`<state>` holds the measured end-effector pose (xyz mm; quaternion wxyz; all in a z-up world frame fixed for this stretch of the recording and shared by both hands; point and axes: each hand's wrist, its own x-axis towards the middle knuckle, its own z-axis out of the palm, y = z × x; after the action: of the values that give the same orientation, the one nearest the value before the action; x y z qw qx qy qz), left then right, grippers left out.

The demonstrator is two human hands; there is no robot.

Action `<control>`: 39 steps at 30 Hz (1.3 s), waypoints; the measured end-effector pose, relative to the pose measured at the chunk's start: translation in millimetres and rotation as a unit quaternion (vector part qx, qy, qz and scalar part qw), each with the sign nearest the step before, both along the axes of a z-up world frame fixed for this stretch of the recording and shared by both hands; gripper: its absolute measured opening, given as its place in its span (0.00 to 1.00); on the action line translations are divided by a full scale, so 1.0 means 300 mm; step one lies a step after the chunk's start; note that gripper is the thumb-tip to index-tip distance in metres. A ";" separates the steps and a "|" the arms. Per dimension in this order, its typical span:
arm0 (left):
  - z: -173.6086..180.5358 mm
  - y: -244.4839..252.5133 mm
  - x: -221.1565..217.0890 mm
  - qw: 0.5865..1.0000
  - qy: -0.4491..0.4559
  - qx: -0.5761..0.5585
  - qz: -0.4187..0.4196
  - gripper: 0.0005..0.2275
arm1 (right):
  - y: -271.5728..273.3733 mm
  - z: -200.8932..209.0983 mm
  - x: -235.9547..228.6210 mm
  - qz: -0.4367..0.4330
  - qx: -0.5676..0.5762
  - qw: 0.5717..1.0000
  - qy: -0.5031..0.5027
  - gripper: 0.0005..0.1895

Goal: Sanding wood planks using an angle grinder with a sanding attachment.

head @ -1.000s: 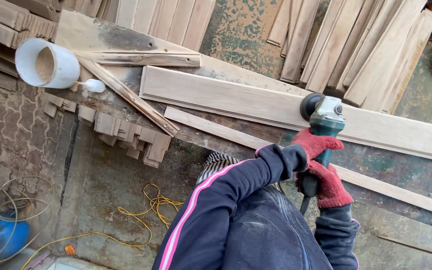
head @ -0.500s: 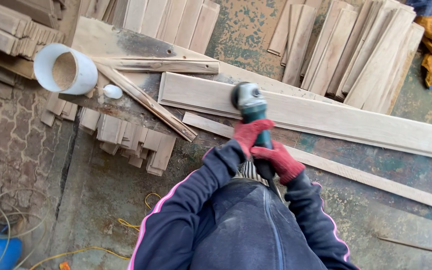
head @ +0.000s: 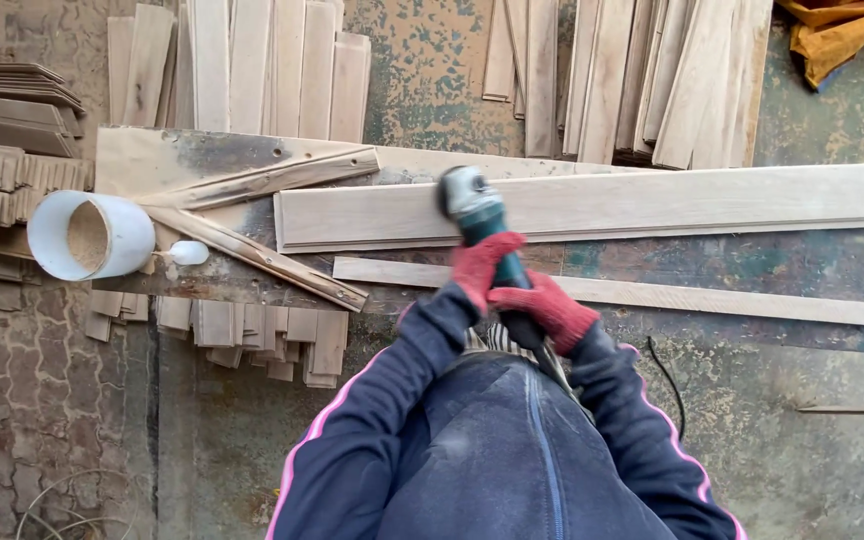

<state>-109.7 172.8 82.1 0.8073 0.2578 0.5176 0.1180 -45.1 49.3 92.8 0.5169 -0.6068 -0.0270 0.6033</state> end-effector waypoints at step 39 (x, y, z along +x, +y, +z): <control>-0.156 0.060 0.810 0.410 0.279 0.584 -0.643 0.50 | -1.154 0.085 -0.249 -0.721 0.150 0.655 -0.171 0.38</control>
<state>133.3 190.8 35.4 0.1127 0.9426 0.2028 -0.2404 -119.8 -296.9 118.2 0.8597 -0.4425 0.2406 -0.0851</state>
